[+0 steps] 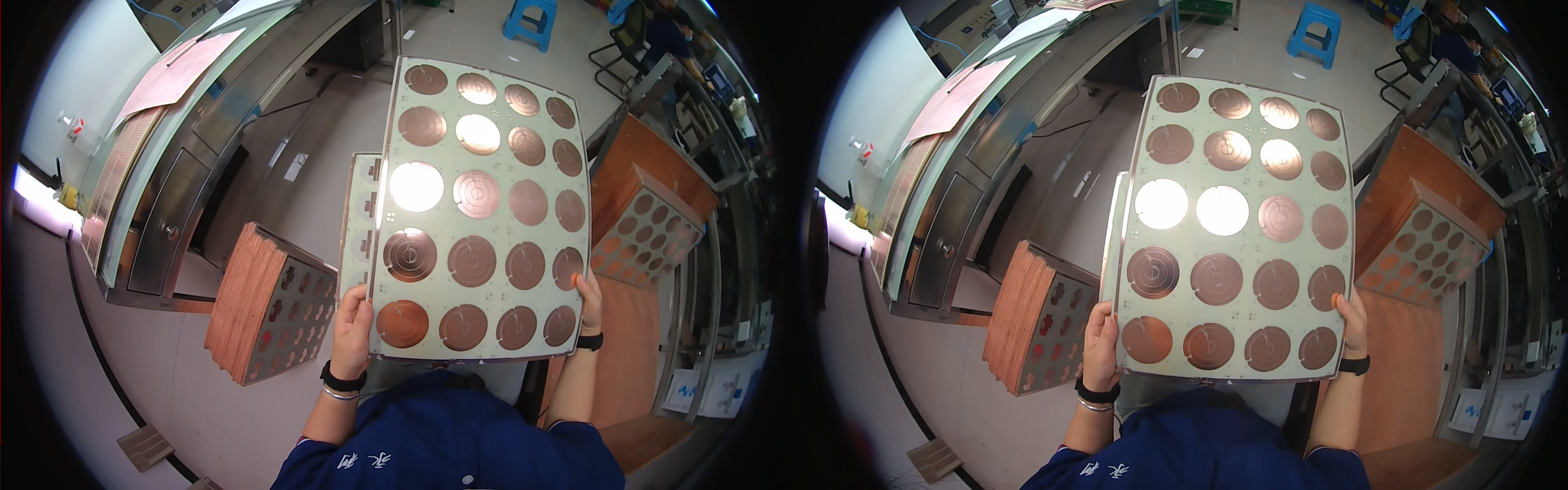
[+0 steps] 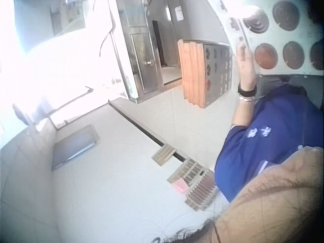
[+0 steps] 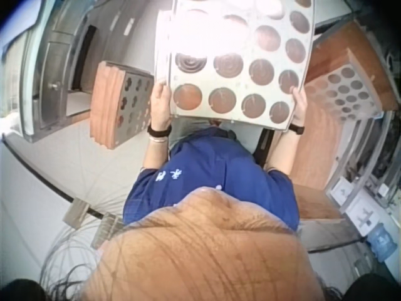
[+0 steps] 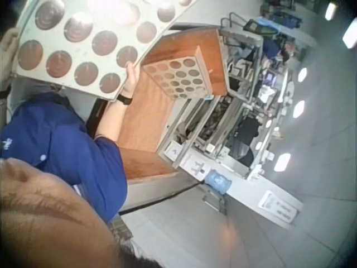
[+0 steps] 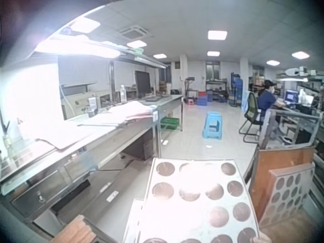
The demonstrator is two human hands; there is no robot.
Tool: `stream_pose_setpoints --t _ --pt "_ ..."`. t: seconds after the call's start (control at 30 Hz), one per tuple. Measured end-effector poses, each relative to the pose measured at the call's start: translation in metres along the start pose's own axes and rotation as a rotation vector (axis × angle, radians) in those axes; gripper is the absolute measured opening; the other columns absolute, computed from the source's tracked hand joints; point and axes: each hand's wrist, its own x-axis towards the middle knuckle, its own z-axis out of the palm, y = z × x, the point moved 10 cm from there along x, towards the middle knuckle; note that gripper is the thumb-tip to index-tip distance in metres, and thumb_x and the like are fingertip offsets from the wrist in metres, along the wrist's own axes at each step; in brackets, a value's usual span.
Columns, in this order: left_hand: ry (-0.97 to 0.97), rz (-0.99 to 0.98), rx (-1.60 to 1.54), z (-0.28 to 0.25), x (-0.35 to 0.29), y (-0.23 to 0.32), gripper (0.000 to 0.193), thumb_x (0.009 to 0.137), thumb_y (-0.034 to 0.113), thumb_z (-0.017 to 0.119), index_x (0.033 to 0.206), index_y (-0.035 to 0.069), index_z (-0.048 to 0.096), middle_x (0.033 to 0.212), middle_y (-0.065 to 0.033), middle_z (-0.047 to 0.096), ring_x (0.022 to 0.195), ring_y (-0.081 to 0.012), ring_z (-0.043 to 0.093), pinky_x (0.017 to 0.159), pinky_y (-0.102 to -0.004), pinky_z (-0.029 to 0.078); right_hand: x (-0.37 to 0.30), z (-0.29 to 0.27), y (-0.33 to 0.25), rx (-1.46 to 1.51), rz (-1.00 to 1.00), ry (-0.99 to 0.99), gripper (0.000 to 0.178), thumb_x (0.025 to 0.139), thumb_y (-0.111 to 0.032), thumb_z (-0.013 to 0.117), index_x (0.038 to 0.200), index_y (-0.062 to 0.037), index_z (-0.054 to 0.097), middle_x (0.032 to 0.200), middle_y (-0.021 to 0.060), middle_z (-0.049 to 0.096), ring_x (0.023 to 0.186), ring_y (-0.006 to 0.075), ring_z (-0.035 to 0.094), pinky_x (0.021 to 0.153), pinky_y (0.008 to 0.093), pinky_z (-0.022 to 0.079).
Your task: Inspecting and flipping circuit board panels for quality control.
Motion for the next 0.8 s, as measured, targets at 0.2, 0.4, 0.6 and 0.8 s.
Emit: stream_pose_setpoints --t 0.2,0.4,0.6,0.8 --pt "-0.023 0.037 0.070 -0.003 -0.001 0.006 0.027 0.096 0.018 0.046 0.115 0.000 0.051 0.106 -0.0023 0.055 0.099 -0.0092 0.049 0.090 -0.0250 0.037 -0.002 -0.004 0.002 0.149 0.007 0.061 0.044 0.093 -0.018 0.048 0.129 0.0051 0.039 0.119 0.0131 0.054 0.103 0.0197 0.057 0.087 0.0312 0.047" --pt "-0.048 0.053 0.075 -0.010 -0.001 0.009 0.027 0.094 0.020 0.050 0.112 -0.001 0.052 0.102 -0.0012 0.055 0.096 -0.0077 0.048 0.088 -0.0235 0.037 -0.002 -0.007 0.000 0.126 -0.001 0.041 0.043 0.095 -0.021 0.043 0.130 0.0032 0.037 0.119 0.0129 0.054 0.101 0.0199 0.058 0.085 0.0312 0.049" --pt "-0.079 -0.008 -0.116 -0.003 0.014 0.014 0.048 0.097 0.039 0.039 0.117 -0.003 0.048 0.114 -0.0103 0.057 0.106 -0.0160 0.053 0.093 -0.0311 0.042 -0.004 0.011 -0.009 0.125 -0.059 0.014 0.039 0.095 -0.024 0.047 0.126 -0.0008 0.043 0.114 0.0095 0.057 0.099 0.0170 0.059 0.080 0.0279 0.050" --pt "-0.370 0.062 -0.875 0.039 0.001 -0.005 0.042 0.097 0.036 0.040 0.126 0.006 0.042 0.127 -0.0092 0.049 0.117 -0.0204 0.048 0.098 -0.0377 0.040 -0.003 0.060 0.011 0.333 -0.109 -0.010 0.035 0.093 -0.017 0.051 0.125 -0.0042 0.045 0.120 0.0086 0.055 0.111 0.0214 0.053 0.095 0.0403 0.043"
